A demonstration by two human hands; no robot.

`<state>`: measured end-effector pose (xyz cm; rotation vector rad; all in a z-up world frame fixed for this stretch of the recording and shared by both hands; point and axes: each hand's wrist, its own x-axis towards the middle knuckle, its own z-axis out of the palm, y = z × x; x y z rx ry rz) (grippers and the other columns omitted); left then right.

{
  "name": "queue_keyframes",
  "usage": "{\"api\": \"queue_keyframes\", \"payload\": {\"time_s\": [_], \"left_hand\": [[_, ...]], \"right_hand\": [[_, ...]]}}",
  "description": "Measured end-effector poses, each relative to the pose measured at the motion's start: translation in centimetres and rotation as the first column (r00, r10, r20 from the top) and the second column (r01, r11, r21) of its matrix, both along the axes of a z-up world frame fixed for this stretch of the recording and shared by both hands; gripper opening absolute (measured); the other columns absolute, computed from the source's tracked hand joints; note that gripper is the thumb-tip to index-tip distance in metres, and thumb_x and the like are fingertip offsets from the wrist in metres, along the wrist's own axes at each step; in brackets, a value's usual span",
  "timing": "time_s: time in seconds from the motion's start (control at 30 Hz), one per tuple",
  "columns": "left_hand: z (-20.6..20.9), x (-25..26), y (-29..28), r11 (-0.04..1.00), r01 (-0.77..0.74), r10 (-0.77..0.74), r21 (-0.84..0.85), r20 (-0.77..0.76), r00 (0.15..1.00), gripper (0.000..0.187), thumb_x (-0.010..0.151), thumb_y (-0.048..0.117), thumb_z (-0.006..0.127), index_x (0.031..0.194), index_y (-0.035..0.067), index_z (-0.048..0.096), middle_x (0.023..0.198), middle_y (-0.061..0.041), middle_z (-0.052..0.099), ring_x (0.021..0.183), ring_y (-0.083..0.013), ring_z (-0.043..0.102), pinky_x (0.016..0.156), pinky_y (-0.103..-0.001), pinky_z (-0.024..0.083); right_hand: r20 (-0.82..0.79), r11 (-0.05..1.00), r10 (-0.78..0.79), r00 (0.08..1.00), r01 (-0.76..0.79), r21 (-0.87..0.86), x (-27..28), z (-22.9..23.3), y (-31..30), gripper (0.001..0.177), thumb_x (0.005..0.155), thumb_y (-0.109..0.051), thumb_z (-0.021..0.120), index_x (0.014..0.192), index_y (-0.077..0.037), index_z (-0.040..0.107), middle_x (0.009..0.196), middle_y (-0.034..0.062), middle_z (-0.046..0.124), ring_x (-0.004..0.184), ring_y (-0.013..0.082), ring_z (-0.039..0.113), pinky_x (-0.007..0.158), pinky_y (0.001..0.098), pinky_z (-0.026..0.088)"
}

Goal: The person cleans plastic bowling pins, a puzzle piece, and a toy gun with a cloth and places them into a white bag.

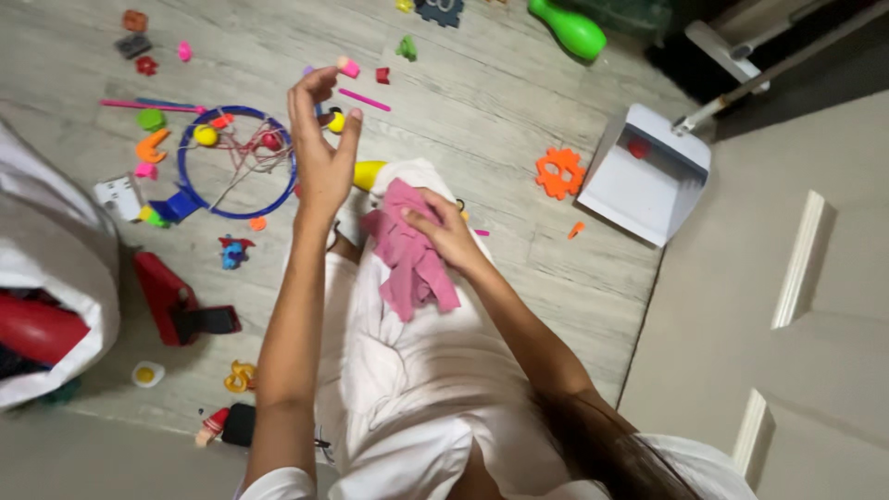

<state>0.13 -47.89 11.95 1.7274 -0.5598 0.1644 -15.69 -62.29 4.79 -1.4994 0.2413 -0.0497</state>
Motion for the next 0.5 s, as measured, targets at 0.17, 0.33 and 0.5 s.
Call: {"api": "queue_keyframes", "payload": {"time_s": [0.17,0.33,0.5], "left_hand": [[-3.1,3.9,-2.1,0.998,0.04,-0.04,0.043,0.01,0.999,0.049,0.1,0.001,0.07,0.144,0.007,0.05,0.143,-0.011,0.056,0.131,-0.0267,0.058,0.106,-0.039,0.05],[-7.7,9.9,-6.6,0.977,0.102,-0.118,0.189,0.079,0.99,0.052,0.091,-0.001,0.074,0.138,0.005,0.053,0.133,-0.015,0.056,0.122,-0.0299,0.056,0.108,-0.042,0.045],[-14.5,16.7,-12.2,0.947,0.197,-0.204,0.253,0.002,0.979,0.052,0.086,0.0,0.073,0.134,0.003,0.054,0.128,-0.016,0.056,0.119,-0.0337,0.055,0.105,-0.042,0.045]], "right_hand": [[-0.246,0.825,0.058,0.968,0.092,0.557,1.3,-7.0,0.2,0.034,0.095,-0.012,0.069,0.126,-0.001,0.063,0.116,0.0091,0.069,0.103,0.0165,0.068,0.091,0.0314,0.056],[-0.304,0.809,0.078,0.949,0.118,0.575,3.6,-17.9,-0.2,0.034,0.098,-0.01,0.066,0.129,0.003,0.064,0.113,0.0115,0.071,0.1,0.0194,0.07,0.09,0.0324,0.057],[-0.34,0.808,0.066,0.938,0.15,0.57,5.8,-24.6,-0.7,0.035,0.099,-0.013,0.064,0.13,0.004,0.062,0.114,0.0118,0.07,0.102,0.0201,0.069,0.091,0.0336,0.056]]}}
